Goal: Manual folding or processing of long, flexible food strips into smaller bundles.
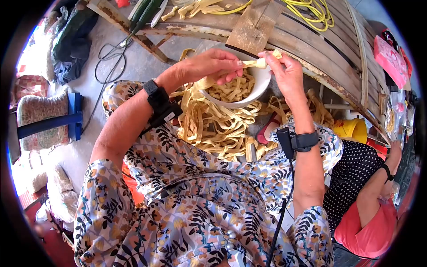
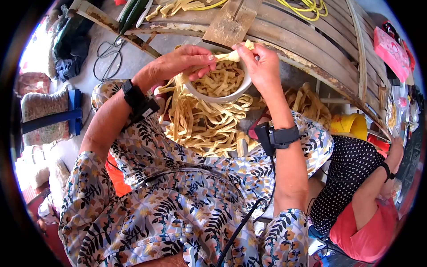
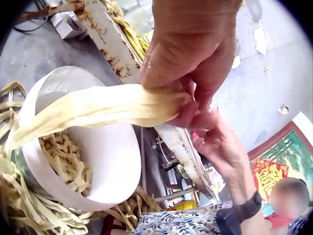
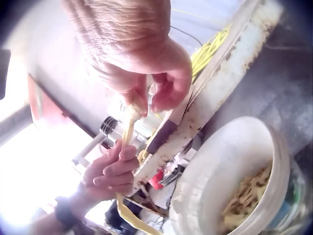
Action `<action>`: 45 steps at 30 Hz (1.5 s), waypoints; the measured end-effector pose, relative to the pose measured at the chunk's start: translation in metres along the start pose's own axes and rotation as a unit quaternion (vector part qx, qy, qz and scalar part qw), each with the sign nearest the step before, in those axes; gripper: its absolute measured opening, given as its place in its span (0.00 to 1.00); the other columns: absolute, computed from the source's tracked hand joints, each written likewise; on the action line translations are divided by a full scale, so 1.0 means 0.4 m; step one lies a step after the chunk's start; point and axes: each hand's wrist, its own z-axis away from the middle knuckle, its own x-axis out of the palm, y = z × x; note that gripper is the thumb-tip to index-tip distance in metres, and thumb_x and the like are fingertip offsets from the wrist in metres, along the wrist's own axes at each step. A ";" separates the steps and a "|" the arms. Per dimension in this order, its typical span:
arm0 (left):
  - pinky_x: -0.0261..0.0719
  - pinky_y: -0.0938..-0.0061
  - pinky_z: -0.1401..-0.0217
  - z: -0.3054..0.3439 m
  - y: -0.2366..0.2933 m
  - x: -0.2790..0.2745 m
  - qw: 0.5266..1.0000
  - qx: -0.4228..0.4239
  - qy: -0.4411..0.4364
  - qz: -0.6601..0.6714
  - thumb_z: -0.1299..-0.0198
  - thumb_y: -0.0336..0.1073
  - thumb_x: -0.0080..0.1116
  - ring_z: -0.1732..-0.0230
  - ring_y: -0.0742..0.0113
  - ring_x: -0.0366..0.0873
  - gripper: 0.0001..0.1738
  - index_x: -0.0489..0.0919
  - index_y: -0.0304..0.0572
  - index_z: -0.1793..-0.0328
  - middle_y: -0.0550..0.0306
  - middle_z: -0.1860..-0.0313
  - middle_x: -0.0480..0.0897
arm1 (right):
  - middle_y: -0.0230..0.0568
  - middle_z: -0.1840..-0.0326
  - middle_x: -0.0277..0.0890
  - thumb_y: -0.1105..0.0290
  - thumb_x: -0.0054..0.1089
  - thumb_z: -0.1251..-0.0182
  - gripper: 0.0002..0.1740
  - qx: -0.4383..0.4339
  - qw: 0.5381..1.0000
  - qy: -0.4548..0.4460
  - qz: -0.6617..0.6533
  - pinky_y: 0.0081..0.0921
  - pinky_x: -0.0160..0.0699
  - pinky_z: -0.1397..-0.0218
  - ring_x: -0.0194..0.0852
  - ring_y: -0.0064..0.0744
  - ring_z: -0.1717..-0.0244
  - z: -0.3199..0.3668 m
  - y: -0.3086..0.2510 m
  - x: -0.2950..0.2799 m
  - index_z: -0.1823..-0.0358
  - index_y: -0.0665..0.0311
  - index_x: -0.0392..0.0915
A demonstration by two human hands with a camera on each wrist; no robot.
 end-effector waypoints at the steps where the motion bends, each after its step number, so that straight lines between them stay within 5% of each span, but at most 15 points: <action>1: 0.65 0.87 0.73 0.002 0.005 0.005 0.999 0.007 -0.001 -0.033 0.38 0.44 0.49 0.78 0.82 0.67 0.16 0.75 0.35 0.59 0.67 0.78 0.73 | 0.29 0.70 0.77 0.64 0.57 0.40 0.13 -0.030 0.999 0.009 0.044 0.10 0.70 0.74 0.70 0.14 0.71 -0.001 0.000 -0.002 0.62 0.66 0.79; 5: 0.72 0.84 0.63 -0.034 0.011 0.025 0.978 0.139 0.046 -0.148 0.41 0.43 0.53 0.70 0.78 0.74 0.19 0.75 0.32 0.55 0.59 0.68 0.78 | 0.27 0.72 0.76 0.65 0.59 0.41 0.13 -0.010 1.000 -0.011 -0.016 0.11 0.70 0.74 0.69 0.12 0.72 0.003 -0.012 0.024 0.61 0.67 0.79; 12: 0.69 0.85 0.76 -0.052 0.006 0.035 0.987 0.109 0.086 -0.086 0.43 0.41 0.56 0.79 0.80 0.73 0.14 0.79 0.36 0.61 0.62 0.76 0.79 | 0.29 0.76 0.74 0.70 0.60 0.43 0.09 -0.036 0.999 0.030 0.003 0.10 0.63 0.77 0.65 0.12 0.78 0.005 -0.012 0.044 0.64 0.68 0.80; 21: 0.70 0.86 0.75 -0.057 -0.002 0.068 0.975 0.142 0.132 -0.107 0.39 0.42 0.52 0.79 0.81 0.70 0.13 0.78 0.40 0.62 0.66 0.77 0.76 | 0.29 0.77 0.69 0.70 0.61 0.44 0.10 0.091 0.947 0.031 -0.307 0.09 0.59 0.75 0.58 0.14 0.80 -0.011 -0.016 0.032 0.66 0.70 0.79; 27: 0.70 0.85 0.67 -0.007 0.026 0.030 0.990 0.133 0.054 -0.016 0.36 0.41 0.45 0.71 0.81 0.70 0.15 0.78 0.37 0.58 0.65 0.74 0.75 | 0.28 0.75 0.70 0.66 0.61 0.43 0.13 0.041 0.958 0.050 -0.279 0.08 0.62 0.75 0.59 0.12 0.77 -0.036 0.009 -0.005 0.62 0.68 0.78; 31: 0.68 0.86 0.67 -0.024 -0.006 0.003 0.987 0.112 0.081 -0.086 0.35 0.39 0.44 0.72 0.81 0.66 0.15 0.78 0.35 0.57 0.67 0.75 0.73 | 0.29 0.72 0.73 0.63 0.64 0.46 0.14 0.124 0.979 0.015 -0.161 0.08 0.64 0.78 0.63 0.10 0.75 -0.022 -0.007 0.001 0.60 0.62 0.78; 34: 0.67 0.86 0.69 -0.033 -0.017 0.003 0.982 0.125 0.083 -0.113 0.35 0.39 0.44 0.73 0.81 0.66 0.15 0.78 0.35 0.58 0.68 0.76 0.72 | 0.31 0.72 0.74 0.68 0.62 0.45 0.12 0.092 0.980 -0.058 -0.168 0.07 0.63 0.79 0.63 0.11 0.77 -0.013 -0.002 0.025 0.60 0.64 0.77; 38: 0.62 0.87 0.72 -0.027 -0.005 -0.001 0.991 0.121 0.036 -0.053 0.35 0.39 0.44 0.75 0.82 0.63 0.15 0.77 0.36 0.58 0.69 0.77 0.69 | 0.36 0.73 0.74 0.75 0.58 0.44 0.10 0.075 0.966 -0.047 -0.242 0.07 0.60 0.80 0.62 0.12 0.80 -0.020 0.007 0.015 0.60 0.70 0.76; 45: 0.59 0.88 0.73 -0.021 -0.002 -0.022 0.996 0.086 0.021 0.003 0.35 0.41 0.44 0.77 0.83 0.60 0.16 0.77 0.35 0.58 0.71 0.79 0.66 | 0.37 0.72 0.74 0.70 0.56 0.40 0.12 0.107 0.962 -0.092 -0.234 0.08 0.63 0.78 0.63 0.13 0.78 -0.031 -0.008 -0.010 0.58 0.71 0.75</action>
